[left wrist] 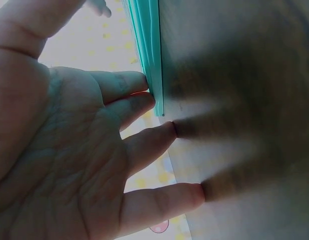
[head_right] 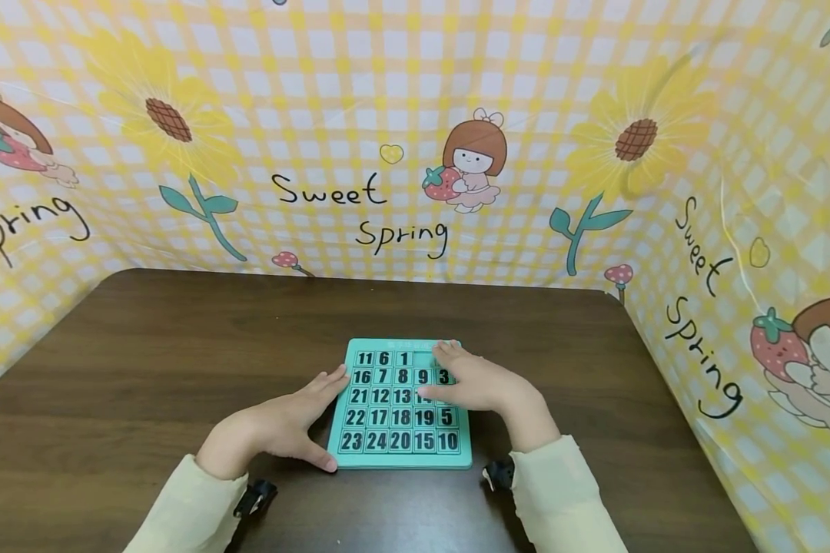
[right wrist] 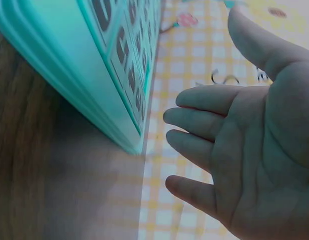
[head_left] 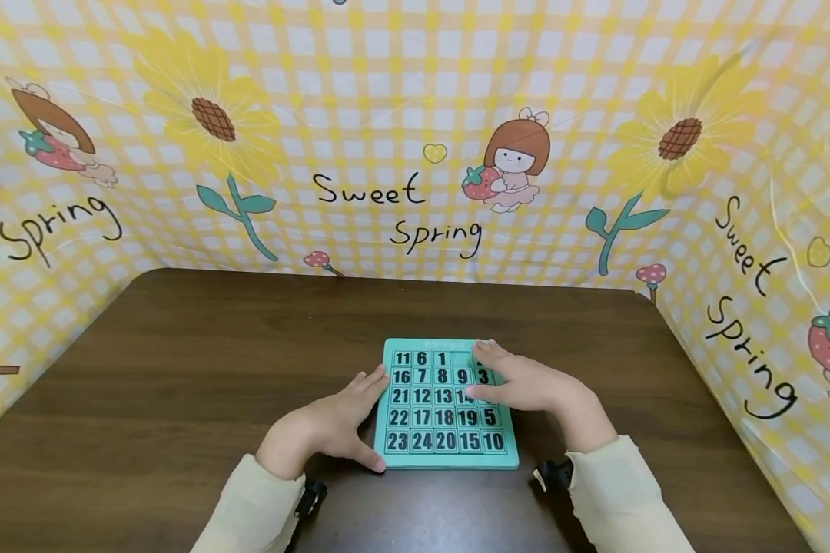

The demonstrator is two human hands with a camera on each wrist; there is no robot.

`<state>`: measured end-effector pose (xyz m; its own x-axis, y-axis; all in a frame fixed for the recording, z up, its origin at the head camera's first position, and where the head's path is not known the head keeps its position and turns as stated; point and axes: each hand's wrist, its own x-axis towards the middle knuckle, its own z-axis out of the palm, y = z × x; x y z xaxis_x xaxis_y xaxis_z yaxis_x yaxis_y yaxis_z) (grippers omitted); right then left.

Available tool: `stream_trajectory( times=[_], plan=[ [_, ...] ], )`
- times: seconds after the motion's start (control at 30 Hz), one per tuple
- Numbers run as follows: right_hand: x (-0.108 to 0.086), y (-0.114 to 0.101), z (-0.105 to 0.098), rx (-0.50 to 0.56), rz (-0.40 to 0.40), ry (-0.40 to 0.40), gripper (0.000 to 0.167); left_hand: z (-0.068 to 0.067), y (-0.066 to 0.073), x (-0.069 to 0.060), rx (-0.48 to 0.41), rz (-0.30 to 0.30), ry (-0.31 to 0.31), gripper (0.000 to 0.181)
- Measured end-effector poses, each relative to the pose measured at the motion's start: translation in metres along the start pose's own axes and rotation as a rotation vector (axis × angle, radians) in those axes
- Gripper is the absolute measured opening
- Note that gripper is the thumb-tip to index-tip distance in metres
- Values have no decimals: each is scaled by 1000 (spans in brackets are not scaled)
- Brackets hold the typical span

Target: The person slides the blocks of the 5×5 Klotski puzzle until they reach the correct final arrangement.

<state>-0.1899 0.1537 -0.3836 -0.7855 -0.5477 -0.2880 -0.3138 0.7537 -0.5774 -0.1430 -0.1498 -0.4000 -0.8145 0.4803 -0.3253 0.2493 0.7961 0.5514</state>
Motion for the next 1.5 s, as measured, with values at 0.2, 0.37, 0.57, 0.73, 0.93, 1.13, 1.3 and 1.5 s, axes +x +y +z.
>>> stream_trajectory(
  times=[0.2, 0.37, 0.57, 0.73, 0.93, 1.13, 1.3, 1.5],
  plan=[
    [-4, 3, 1, 73, 57, -4, 84, -1, 1, -1, 6, -2, 2, 120],
    [-1, -1, 5, 74, 61, -4, 84, -1, 1, -1, 11, 1, 3, 121],
    [6, -7, 11, 54, 33, -28, 83, 0, 1, 1, 18, -9, 4, 120],
    [11, -11, 14, 35, 11, -51, 85, 1, 1, 1, 17, -4, -2, 120],
    [10, -12, 16, 22, -4, -40, 85, 2, 1, 0, 5, -3, -4, 120],
    [-2, -4, 15, 9, -100, 69, 74, 2, 1, 0, 4, -6, -6, 119],
    [-10, 5, 11, -4, -158, 185, 63, 0, 0, -1, 11, 8, -5, 120],
    [-14, 11, 6, 29, -147, 170, 57, -1, 0, -2, 6, 15, -7, 120]
  ],
)
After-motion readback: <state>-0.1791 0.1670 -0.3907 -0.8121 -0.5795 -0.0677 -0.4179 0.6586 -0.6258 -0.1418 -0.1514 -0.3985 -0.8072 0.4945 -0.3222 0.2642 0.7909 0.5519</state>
